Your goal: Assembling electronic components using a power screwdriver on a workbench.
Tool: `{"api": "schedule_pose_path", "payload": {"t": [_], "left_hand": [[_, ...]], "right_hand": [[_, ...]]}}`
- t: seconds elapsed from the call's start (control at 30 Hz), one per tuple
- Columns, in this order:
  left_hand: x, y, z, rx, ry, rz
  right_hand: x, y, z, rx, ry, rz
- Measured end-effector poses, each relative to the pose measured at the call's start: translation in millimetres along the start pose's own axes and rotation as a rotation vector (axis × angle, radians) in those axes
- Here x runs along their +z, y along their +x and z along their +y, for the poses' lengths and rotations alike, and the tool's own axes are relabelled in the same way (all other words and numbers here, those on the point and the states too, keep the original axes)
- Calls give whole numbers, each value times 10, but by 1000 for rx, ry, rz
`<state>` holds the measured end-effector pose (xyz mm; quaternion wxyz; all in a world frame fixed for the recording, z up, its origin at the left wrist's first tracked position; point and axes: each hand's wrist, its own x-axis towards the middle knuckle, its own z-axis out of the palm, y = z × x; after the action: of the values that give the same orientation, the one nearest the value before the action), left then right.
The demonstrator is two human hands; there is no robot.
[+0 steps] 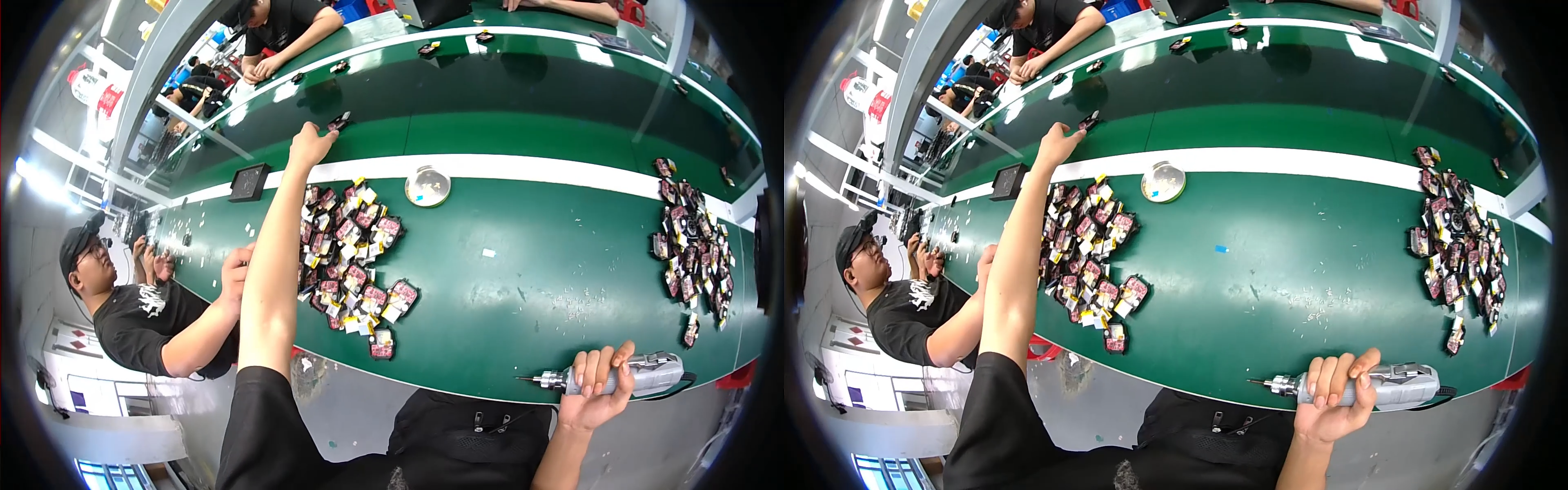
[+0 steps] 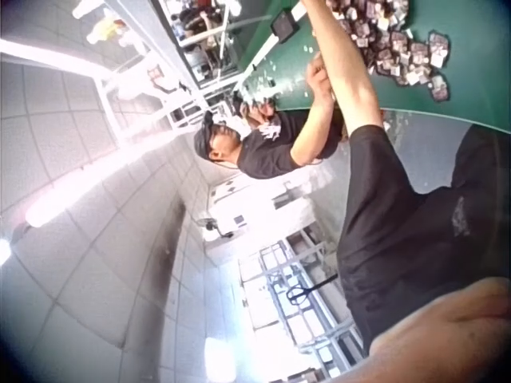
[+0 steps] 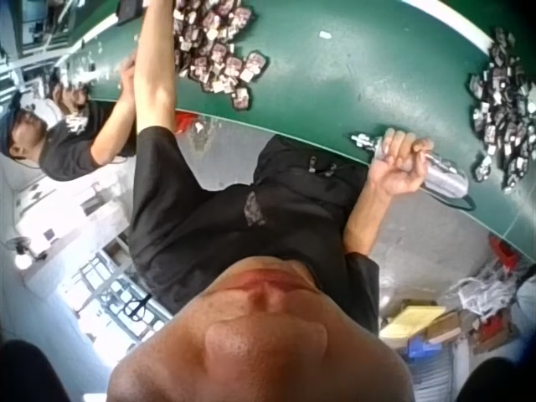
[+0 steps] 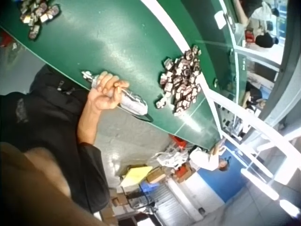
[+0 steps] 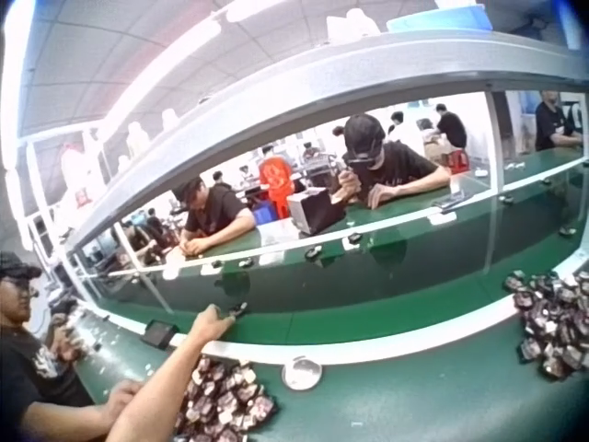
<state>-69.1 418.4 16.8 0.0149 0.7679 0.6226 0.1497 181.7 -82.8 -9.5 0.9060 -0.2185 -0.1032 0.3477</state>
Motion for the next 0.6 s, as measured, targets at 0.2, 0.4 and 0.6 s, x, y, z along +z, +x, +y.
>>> {"api": "schedule_pose_path", "payload": {"t": [0.2,0.4,0.6], "left_hand": [[367,297,273,88,264,53],[298,205,35,399,173,124],[-363,-1373,1179,808,-195,76]], "right_hand": [[38,16,19,31,-23,20],[11,6,-30,69,-34,-1],[-50,66,-38,85,-18,-23]]}}
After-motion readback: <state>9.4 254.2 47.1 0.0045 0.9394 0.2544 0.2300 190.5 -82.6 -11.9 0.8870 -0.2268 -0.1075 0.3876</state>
